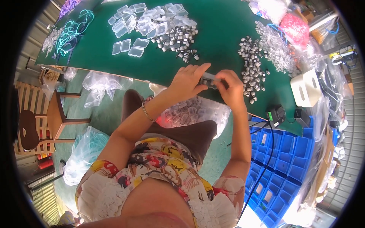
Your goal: Manually placing small metallic components into clear plastic containers at a workbench.
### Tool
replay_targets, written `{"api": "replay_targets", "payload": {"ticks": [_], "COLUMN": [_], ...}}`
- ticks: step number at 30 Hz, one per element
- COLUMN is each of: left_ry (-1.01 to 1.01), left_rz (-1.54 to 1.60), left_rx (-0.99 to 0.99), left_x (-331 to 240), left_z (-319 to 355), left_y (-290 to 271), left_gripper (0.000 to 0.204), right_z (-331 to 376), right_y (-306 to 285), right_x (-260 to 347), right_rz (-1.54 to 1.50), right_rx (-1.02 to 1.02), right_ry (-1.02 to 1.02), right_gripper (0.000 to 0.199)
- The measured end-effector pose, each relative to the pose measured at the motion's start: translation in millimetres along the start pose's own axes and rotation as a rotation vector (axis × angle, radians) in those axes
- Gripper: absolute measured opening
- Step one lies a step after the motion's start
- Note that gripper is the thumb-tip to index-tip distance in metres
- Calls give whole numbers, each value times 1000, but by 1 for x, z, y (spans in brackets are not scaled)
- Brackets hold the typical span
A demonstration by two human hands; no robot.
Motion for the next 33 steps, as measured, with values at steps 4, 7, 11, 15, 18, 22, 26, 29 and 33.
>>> {"api": "replay_targets", "payload": {"ticks": [4, 7, 11, 15, 18, 22, 26, 29, 33], "left_ry": [118, 132, 91, -49, -11, 80, -63, -50, -14], "left_rz": [-126, -102, 2, 81, 66, -18, -4, -42, -242], "left_rx": [-2, -25, -65, -68, 3, 113, 128, -145, -259], "left_x": [-5, -6, -2, 8, -3, -14, 0, 22, 34], "left_z": [3, 1, 9, 23, 46, 83, 65, 21, -18], "left_y": [6, 11, -8, -32, -37, -4, -20, -57, -54], "left_gripper": [37, 27, 20, 19, 20, 19, 18, 22, 25], "right_z": [5, 5, 2, -31, -100, -171, -186, -173, -137], "right_y": [11, 13, 27, 53, 66, 109, 126, 99, 54], "right_x": [23, 21, 21, 19, 18, -27, -51, -34, -26], "right_rz": [-3, 124, -14, -289, -198, 236, 518, 540, 462], "right_rx": [135, 90, 201, 521, 205, -27, 41, -165, -217], "right_ry": [-70, -76, 35, -1, -130, -183, 19, -201, -71], "right_gripper": [29, 30, 30, 23, 29, 48, 35, 19, 20]}}
Point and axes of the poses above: each hand's wrist, its own z-axis away from the middle knuckle, its own y-axis out of the palm, x = y × z, the point moved 8 cm from there along -z, towards the middle knuckle, and after that the axes turned 1 degree about -y, right-handed, at the moved point
